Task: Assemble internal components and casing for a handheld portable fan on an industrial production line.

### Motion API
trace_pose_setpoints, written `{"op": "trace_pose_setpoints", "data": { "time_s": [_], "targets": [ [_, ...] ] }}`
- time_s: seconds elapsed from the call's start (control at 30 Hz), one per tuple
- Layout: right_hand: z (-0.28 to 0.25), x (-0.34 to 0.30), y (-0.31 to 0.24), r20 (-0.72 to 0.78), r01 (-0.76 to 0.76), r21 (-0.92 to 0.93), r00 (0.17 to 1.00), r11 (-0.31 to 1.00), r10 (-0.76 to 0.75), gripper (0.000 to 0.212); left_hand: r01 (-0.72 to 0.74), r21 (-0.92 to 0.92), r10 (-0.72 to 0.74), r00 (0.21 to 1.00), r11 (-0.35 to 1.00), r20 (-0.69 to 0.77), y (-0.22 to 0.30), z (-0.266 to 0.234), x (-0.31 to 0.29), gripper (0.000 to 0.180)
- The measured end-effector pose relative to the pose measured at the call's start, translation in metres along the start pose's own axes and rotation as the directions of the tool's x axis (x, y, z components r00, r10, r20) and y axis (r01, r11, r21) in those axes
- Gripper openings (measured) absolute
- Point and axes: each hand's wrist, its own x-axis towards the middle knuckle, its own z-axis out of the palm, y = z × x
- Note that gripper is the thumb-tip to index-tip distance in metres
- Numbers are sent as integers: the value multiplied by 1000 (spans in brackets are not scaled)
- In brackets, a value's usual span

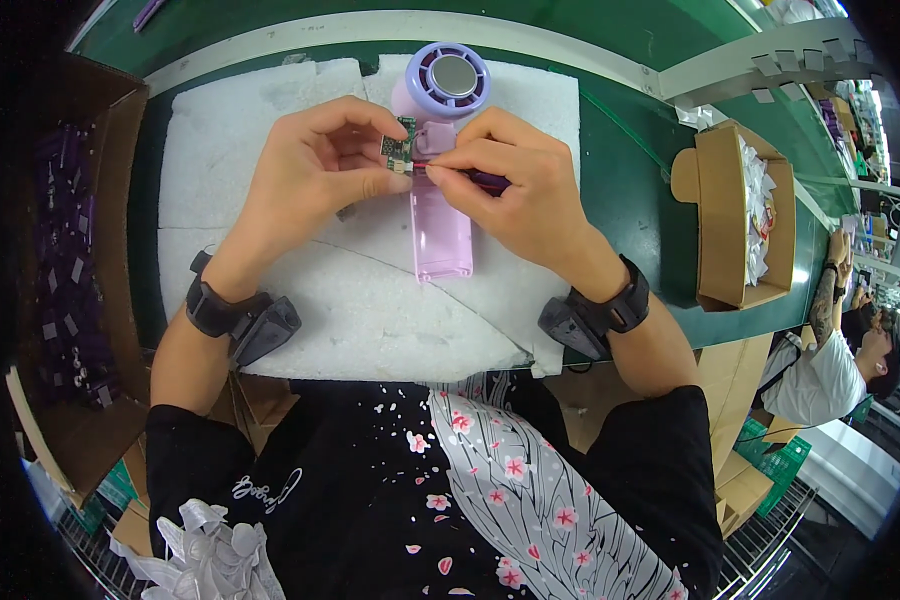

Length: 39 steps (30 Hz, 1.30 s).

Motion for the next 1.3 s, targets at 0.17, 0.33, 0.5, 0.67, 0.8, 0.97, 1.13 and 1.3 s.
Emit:
{"op": "trace_pose_setpoints", "data": {
  "time_s": [0.17, 0.33, 0.5, 0.67, 0.8, 0.97, 1.13, 1.3],
  "targets": [
    [1, 1, 2, 1, 16, -7, 1000, 1000, -16, 11, -18, -9, 18, 1000, 1000, 11, -3, -2, 2, 27],
    [0, 2, 1, -4, 18, 7, 1000, 1000, -18, 12, -6, -6, 6, 1000, 1000, 15, -1, -2, 1, 27],
    [-2, 1, 3, -3, 44, -15, 999, 999, -44, 15, 12, 43, -12, 1000, 999, 8, 2, -2, 4, 29],
    [-4, 1, 5, 6, 50, -25, 999, 998, -50, 15, 19, 43, -19, 1000, 999, 10, 4, 1, 6, 30],
    [-6, 2, 6, 11, 61, -31, 998, 998, -61, 15, 85, 69, -85, 996, 994, -4, 7, 1, 8, 33],
    [-7, 4, 5, 42, 93, -23, 995, 995, -92, 15, 61, 112, -62, 998, 992, 3, 6, 3, 6, 35],
    [-8, 7, 5, 34, 79, 7, 996, 997, -80, 22, -51, 200, 43, 998, 978, 47, 5, 3, 3, 38],
    [-1, 6, -8, -24, -156, 93, 987, 983, 159, 26, -103, 266, 92, 994, 958, 54, 6, 3, 2, 39]
  ]
}}
